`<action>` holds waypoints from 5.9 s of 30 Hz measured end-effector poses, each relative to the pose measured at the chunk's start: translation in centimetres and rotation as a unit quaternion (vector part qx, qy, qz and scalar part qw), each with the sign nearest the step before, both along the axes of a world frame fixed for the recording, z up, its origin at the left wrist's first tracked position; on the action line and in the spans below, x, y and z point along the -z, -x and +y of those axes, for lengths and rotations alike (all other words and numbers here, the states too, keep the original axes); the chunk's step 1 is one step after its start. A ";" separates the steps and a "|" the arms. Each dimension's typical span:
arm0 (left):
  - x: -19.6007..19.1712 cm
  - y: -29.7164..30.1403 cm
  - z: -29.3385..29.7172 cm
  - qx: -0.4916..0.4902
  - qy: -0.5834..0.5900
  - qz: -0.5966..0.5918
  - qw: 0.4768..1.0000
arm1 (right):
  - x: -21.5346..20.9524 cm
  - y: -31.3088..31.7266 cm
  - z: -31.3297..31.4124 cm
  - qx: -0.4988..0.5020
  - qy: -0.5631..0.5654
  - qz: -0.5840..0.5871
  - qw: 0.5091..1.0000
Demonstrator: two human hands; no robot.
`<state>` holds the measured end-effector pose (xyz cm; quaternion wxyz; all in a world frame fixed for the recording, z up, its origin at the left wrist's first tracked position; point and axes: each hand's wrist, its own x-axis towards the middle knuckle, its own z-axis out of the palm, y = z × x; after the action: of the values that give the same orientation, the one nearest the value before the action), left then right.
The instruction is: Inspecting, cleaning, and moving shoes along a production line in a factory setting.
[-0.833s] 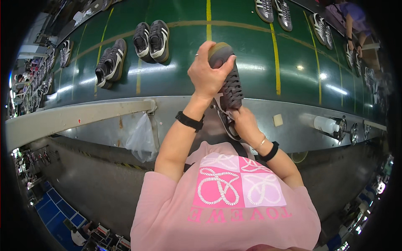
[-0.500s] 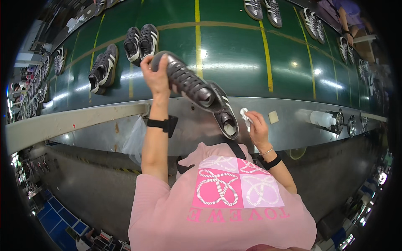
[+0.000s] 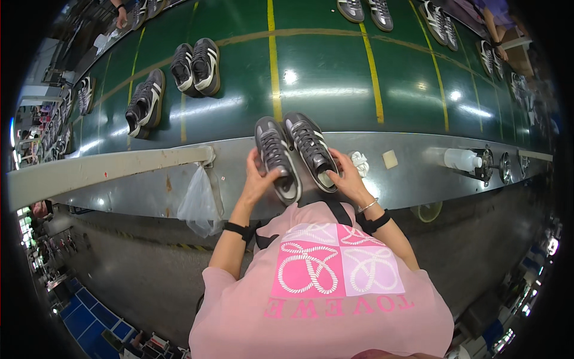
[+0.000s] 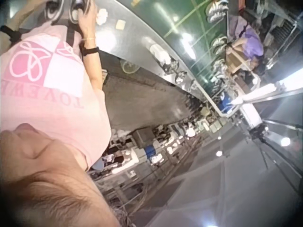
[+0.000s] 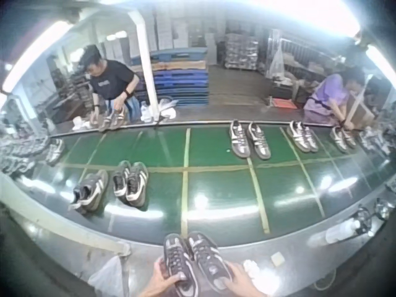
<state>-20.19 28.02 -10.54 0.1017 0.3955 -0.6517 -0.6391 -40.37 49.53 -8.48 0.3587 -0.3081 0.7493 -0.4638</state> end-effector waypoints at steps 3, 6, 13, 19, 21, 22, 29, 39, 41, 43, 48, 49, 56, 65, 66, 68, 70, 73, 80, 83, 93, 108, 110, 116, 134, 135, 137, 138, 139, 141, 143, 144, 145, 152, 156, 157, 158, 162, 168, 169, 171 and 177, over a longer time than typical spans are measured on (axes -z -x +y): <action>-0.2 -1.8 2.9 0.100 0.083 -0.070 0.989 | 2.3 0.2 -0.8 0.011 -0.019 0.047 0.999; 0.7 -1.0 4.9 0.092 0.145 -0.115 0.978 | 4.0 0.5 -1.1 0.001 -0.041 0.126 0.991; -1.3 2.4 4.1 0.019 0.114 -0.027 0.993 | 0.5 1.2 -2.2 0.038 -0.070 -0.009 0.997; -5.2 2.8 1.2 -0.091 -0.113 0.060 0.988 | -5.0 2.2 -3.2 0.109 0.020 -0.170 0.979; -5.4 3.2 0.7 -0.114 -0.134 0.086 0.981 | -5.5 2.3 -3.9 0.111 0.028 -0.167 0.979; -5.5 3.3 0.4 -0.108 -0.124 0.096 0.982 | -5.7 2.4 -4.2 0.110 0.029 -0.168 0.979; -5.6 3.7 -0.4 -0.098 -0.110 0.085 0.986 | -6.0 2.8 -4.6 0.109 0.029 -0.198 0.974; -7.0 3.8 0.0 -0.112 -0.141 0.068 0.981 | -4.4 2.3 -4.8 0.112 0.068 -0.156 0.979; -6.5 3.5 0.0 -0.097 -0.124 0.072 0.985 | -3.8 2.2 -4.5 0.083 0.055 -0.141 0.985; -5.8 3.3 0.1 -0.093 -0.109 0.065 0.988 | -3.2 2.1 -4.1 0.095 0.068 -0.142 0.983; -3.5 3.0 0.5 -0.140 -0.045 0.013 0.989 | -0.7 0.8 -3.4 0.115 0.070 -0.133 0.982; -2.9 2.9 0.5 -0.131 -0.016 0.033 0.991 | -0.3 0.4 -3.4 0.117 0.027 -0.163 0.979; 5.0 0.0 2.1 -0.066 0.025 -0.066 0.995 | 1.3 -3.0 -2.6 0.095 -0.049 -0.164 0.981; 6.0 1.9 1.6 -0.057 0.118 -0.104 0.986 | 6.3 -1.9 -2.3 -0.096 0.028 -0.168 0.981; 4.7 2.5 1.2 -0.068 0.132 -0.094 0.984 | 6.3 -1.1 -3.2 -0.084 0.027 -0.154 0.984; 1.8 3.6 0.4 -0.090 0.161 -0.074 0.980 | 5.3 0.1 -5.1 -0.055 0.033 -0.117 0.991; -0.9 4.7 -0.1 -0.108 0.188 -0.051 0.975 | 3.8 1.4 -6.9 -0.019 0.045 -0.066 0.997; -4.3 6.1 -0.5 -0.128 0.224 -0.015 0.966 | 1.9 3.3 -8.8 0.042 0.057 0.002 0.997; -6.2 9.9 -0.7 -0.144 0.264 0.042 0.953 | 3.1 7.9 -10.0 0.177 0.076 0.138 0.971; -3.6 13.9 -4.7 -0.025 0.246 0.038 0.968 | 3.1 9.9 -10.1 0.226 0.102 0.214 0.945; 5.0 16.1 0.6 0.062 0.125 -0.065 0.988 | 2.6 3.7 -8.4 0.063 -0.031 -0.245 0.967; 5.4 15.3 1.4 0.029 -0.052 0.009 0.998 | 4.4 1.9 -9.1 0.039 -0.224 -0.313 0.922; 5.7 15.2 1.4 0.027 -0.109 0.023 0.993 | 4.2 2.1 -9.2 0.041 -0.253 -0.315 0.914; 6.5 15.7 1.6 0.005 -0.128 0.015 0.992 | 4.4 2.3 -9.0 0.053 -0.255 -0.311 0.914; -2.3 20.7 -24.6 -0.426 0.426 -0.194 0.775 | 5.4 3.5 -7.4 0.038 -0.245 -0.305 0.920; -3.2 20.2 -26.6 -0.441 0.458 -0.247 0.731 | 5.5 3.5 -7.3 0.047 -0.254 -0.309 0.915; -4.5 19.1 -29.7 -0.464 0.412 -0.325 0.714 | 5.5 3.5 -7.1 0.056 -0.260 -0.308 0.914; -5.3 18.0 -31.5 -0.396 0.418 -0.366 0.732 | 5.5 3.6 -6.9 0.043 -0.255 -0.312 0.914; -5.4 17.4 -32.1 -0.399 0.457 -0.354 0.711 | 5.5 3.5 -6.9 0.064 -0.227 -0.323 0.917; -5.1 16.1 -33.1 -0.363 0.452 -0.396 0.712 | 5.5 3.6 -6.8 0.056 -0.217 -0.323 0.919; -4.3 15.2 -33.8 -0.316 0.390 -0.474 0.724 | 5.5 3.7 -6.8 0.044 -0.264 -0.307 0.913; -3.8 14.8 -34.0 -0.283 0.327 -0.510 0.744 | 5.5 3.9 -6.8 0.031 -0.248 -0.319 0.914; -3.4 14.5 -34.4 -0.255 0.300 -0.527 0.754 | 5.5 3.9 -6.8 0.034 -0.255 -0.319 0.912; -3.2 14.4 -33.3 -0.083 0.282 -0.592 0.750 | 5.3 4.1 -6.6 0.037 -0.280 -0.288 0.915; -5.2 15.7 -30.7 -0.234 0.170 -0.502 0.815 | 5.0 4.1 -6.5 0.053 -0.272 -0.268 0.923; -5.9 16.1 -30.3 -0.235 0.148 -0.481 0.832 | 5.0 4.2 -6.4 0.049 -0.277 -0.259 0.924; -6.7 16.4 -29.6 -0.228 0.154 -0.480 0.833 | 4.9 4.2 -6.3 0.042 -0.273 -0.266 0.924; -9.6 17.5 -25.5 -0.173 0.154 -0.464 0.855 | 5.4 4.5 -5.9 0.048 -0.256 -0.256 0.931; -10.5 17.9 -13.5 -0.053 0.200 -0.427 0.880 | 7.7 5.6 -4.6 0.042 -0.239 -0.273 0.931; -10.5 17.4 -11.1 -0.027 0.215 -0.413 0.885 | 7.6 5.8 -4.2 0.029 -0.213 -0.293 0.932; -10.6 16.1 -6.2 0.018 0.247 -0.400 0.882 | 6.2 6.6 -3.7 0.022 -0.187 -0.312 0.931; -10.9 9.5 4.9 0.162 0.286 -0.394 0.858 | -9.8 8.5 -3.4 -0.093 -0.067 -0.130 0.985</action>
<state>-29.67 32.96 0.32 -0.1600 0.4569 -0.8461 -0.2229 -48.87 46.16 1.31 0.5139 -0.2887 0.6941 -0.4133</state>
